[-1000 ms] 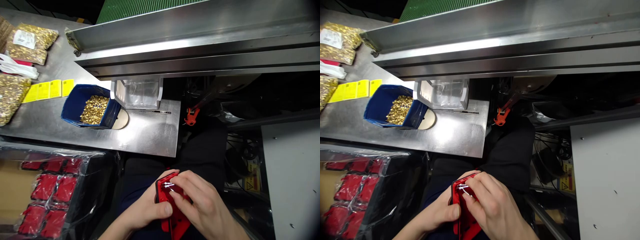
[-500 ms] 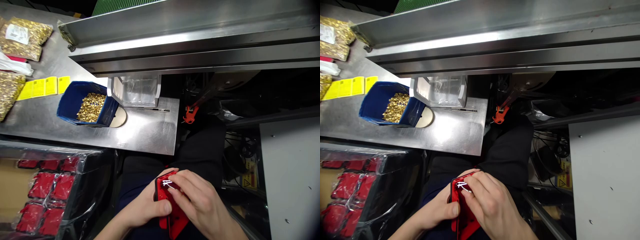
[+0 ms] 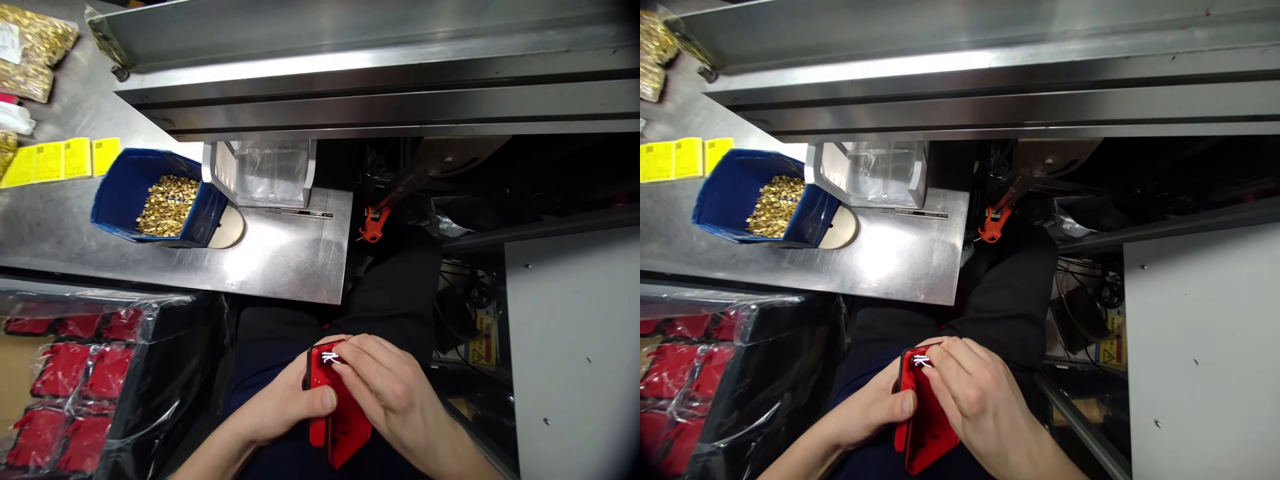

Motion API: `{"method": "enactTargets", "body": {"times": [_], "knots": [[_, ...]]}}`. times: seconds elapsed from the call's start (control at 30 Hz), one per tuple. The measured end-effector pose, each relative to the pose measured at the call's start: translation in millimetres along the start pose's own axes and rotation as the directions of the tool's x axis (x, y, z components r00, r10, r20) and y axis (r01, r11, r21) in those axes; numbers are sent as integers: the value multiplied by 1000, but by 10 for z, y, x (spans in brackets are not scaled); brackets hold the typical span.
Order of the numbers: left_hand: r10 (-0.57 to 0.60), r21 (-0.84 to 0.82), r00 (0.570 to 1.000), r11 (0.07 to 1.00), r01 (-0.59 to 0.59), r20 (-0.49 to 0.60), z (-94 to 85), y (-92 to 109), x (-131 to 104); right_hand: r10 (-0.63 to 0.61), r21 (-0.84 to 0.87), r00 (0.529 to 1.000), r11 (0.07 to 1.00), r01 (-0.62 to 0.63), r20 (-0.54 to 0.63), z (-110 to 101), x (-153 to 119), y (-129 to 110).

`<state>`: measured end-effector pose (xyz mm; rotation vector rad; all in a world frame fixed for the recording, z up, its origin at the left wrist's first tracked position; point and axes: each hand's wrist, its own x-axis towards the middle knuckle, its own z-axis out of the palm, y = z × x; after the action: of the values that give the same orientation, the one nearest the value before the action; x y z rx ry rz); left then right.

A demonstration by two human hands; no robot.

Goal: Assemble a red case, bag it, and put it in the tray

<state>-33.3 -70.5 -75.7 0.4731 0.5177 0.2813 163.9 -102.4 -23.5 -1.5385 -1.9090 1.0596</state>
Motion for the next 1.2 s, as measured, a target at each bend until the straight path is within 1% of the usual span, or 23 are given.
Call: {"method": "enactTargets", "body": {"times": [0.07, 0.13, 0.2, 0.27, 0.33, 0.37, 0.47, 0.53, 0.63, 0.73, 0.77, 0.83, 0.9, 0.97, 1.03, 1.07, 1.13, 1.2], "knots": [[2, -15, 1000, 1000, -2, 15, -16, 3, -1, 74, 101, 997, 992, -74, 4, -43, 5, 9], [6, -22, 1000, 1000, -6, -9, -42, -20, -19, 179, 194, 983, 966, -168, -37, -88, 13, 55], [-8, -49, 999, 999, 6, -48, -72, -64, -47, 278, 232, 951, 942, -243, -134, -95, 42, 160], [-37, -100, 997, 995, 29, -74, -98, -112, -74, 337, 238, 909, 930, -280, -244, -34, 114, 325], [-60, -140, 995, 989, 48, -83, -113, -144, -92, 356, 221, 878, 929, -296, -320, 93, 236, 526], [-61, -152, 994, 987, 47, -88, -115, -152, -97, 355, 198, 873, 932, -303, -335, 169, 310, 628], [-60, -185, 994, 982, 41, -96, -109, -150, -110, 335, 94, 894, 942, -321, -297, 369, 531, 883], [-59, -200, 994, 979, 40, -91, -105, -139, -122, 325, 57, 910, 945, -322, -258, 425, 623, 971], [-32, -169, 997, 985, 20, -69, -110, -130, -142, 334, 67, 906, 942, -328, -261, 371, 620, 950], [2, -129, 998, 992, -10, -66, -130, -135, -144, 354, 139, 893, 935, -328, -277, 221, 482, 777], [6, -122, 998, 992, -14, -68, -137, -137, -139, 349, 168, 896, 935, -312, -276, 168, 422, 696], [21, -109, 997, 994, -28, -68, -149, -138, -121, 291, 205, 923, 948, -242, -252, 78, 303, 518], [38, -100, 998, 994, -43, -56, -155, -134, -97, 150, 175, 971, 978, -117, -188, 23, 208, 348], [44, -111, 998, 993, -48, -44, -155, -124, -75, -18, 98, 994, 995, 29, -112, 7, 152, 223], [34, -131, 999, 991, -37, -28, -152, -110, -57, -140, 17, 989, 990, 141, -56, 20, 132, 156], [31, -134, 999, 990, -34, -22, -149, -102, -51, -177, -12, 983, 984, 177, -43, 34, 132, 142], [33, -124, 999, 992, -34, -11, -141, -84, -41, -212, -41, 977, 977, 211, -28, 63, 142, 140], [36, -117, 999, 993, -36, -2, -129, -68, -34, -217, -50, 976, 975, 216, -26, 87, 154, 151]]}}
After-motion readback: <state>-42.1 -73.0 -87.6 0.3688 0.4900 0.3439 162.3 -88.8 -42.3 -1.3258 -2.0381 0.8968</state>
